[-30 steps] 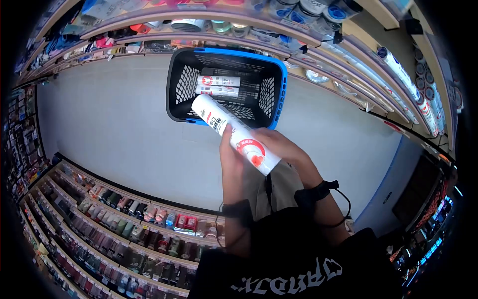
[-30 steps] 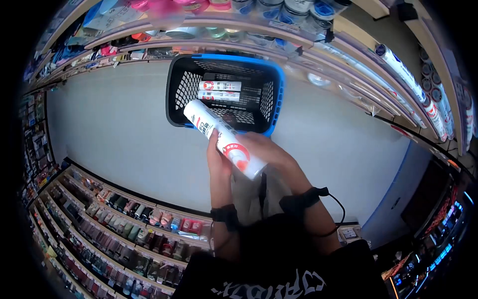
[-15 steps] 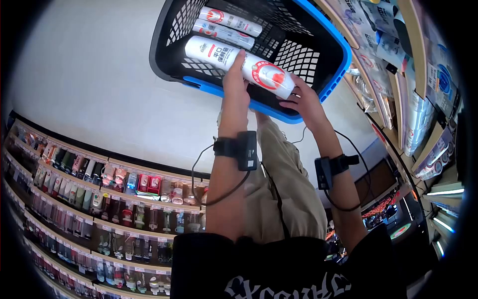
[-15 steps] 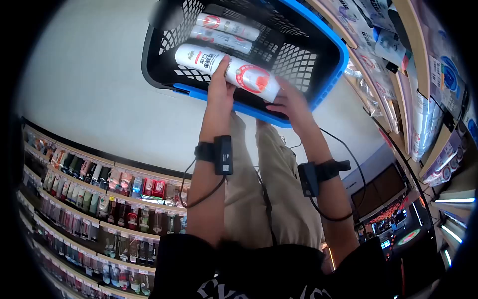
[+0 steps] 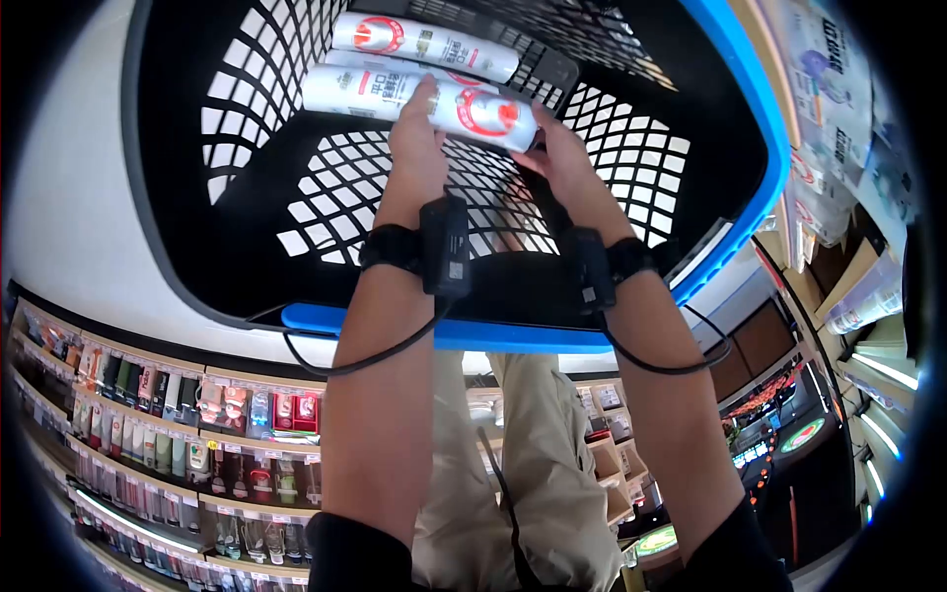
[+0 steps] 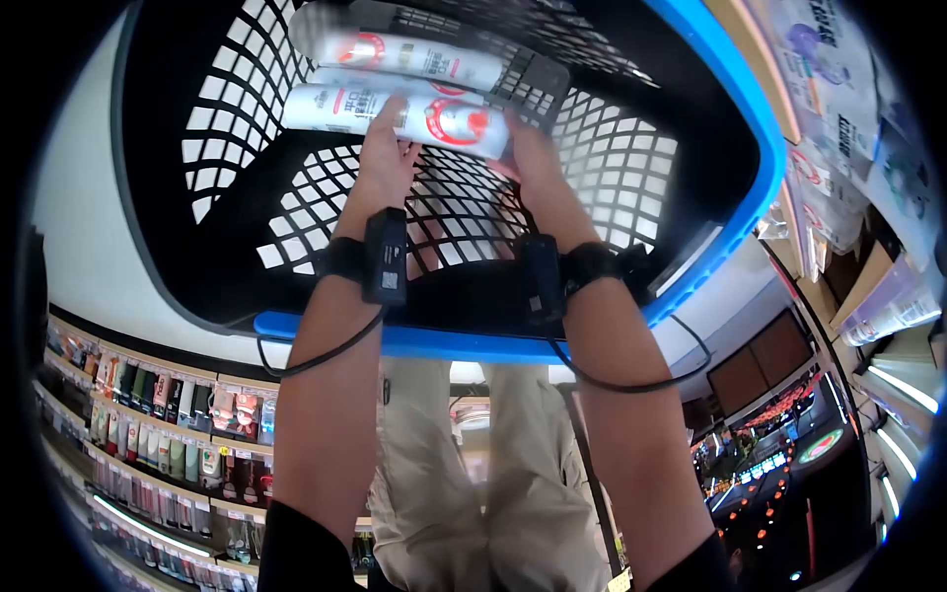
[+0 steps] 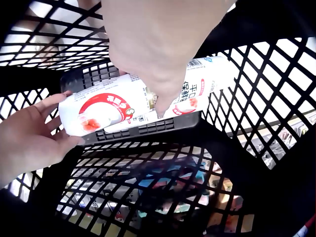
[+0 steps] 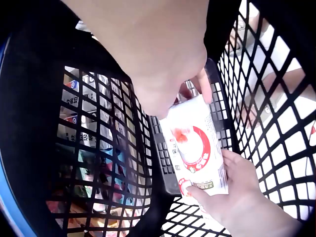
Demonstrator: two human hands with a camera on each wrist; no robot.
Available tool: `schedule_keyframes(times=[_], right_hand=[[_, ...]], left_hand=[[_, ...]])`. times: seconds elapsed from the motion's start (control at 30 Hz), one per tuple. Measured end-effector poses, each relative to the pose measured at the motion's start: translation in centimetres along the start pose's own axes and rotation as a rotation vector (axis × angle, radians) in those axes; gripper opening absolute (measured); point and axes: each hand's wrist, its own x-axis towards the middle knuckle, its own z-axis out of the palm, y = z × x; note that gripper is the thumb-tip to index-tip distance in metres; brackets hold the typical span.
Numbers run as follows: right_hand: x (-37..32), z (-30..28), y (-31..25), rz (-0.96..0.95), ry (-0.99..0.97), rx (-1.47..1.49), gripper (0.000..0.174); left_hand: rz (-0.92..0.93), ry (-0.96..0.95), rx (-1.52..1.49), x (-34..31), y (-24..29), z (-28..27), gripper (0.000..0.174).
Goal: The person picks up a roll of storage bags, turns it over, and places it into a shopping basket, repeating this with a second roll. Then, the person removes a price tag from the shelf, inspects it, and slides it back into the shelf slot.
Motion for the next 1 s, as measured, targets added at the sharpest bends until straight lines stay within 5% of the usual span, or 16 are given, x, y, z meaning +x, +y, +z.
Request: schedule_keyframes(times=[0.07, 0.23, 0.33, 0.8, 1.0], right_hand=[[1.9, 0.3, -0.2, -0.075, -0.027, 0.005, 0.043], [6.5, 0.7, 0.9, -0.058, -0.090, 0.090, 0.042], [5.7, 1.1, 1.4, -0.056, -0.117, 0.051, 0.046], [-6.1, -1.5, -1.5, -0.099, -0.068, 0.154, 0.044], [-14.3, -3.4, -3.6, -0.318, -0.102, 0.202, 0.042]], left_hand=[[0.023, -0.066, 0.055, 1.2, 0.1, -0.1, 0.057], [-0.028, 0.184, 0.011, 4.2, 0.0, 0.0, 0.057], [0.026, 0.033, 0.034, 4.1, 0.8, -1.5, 0.058], [-0.051, 0.106, 0.029, -2.8, 0.1, 0.3, 0.028], [-0.085, -0.042, 0.025, -6.1, 0.4, 1.0, 0.043]])
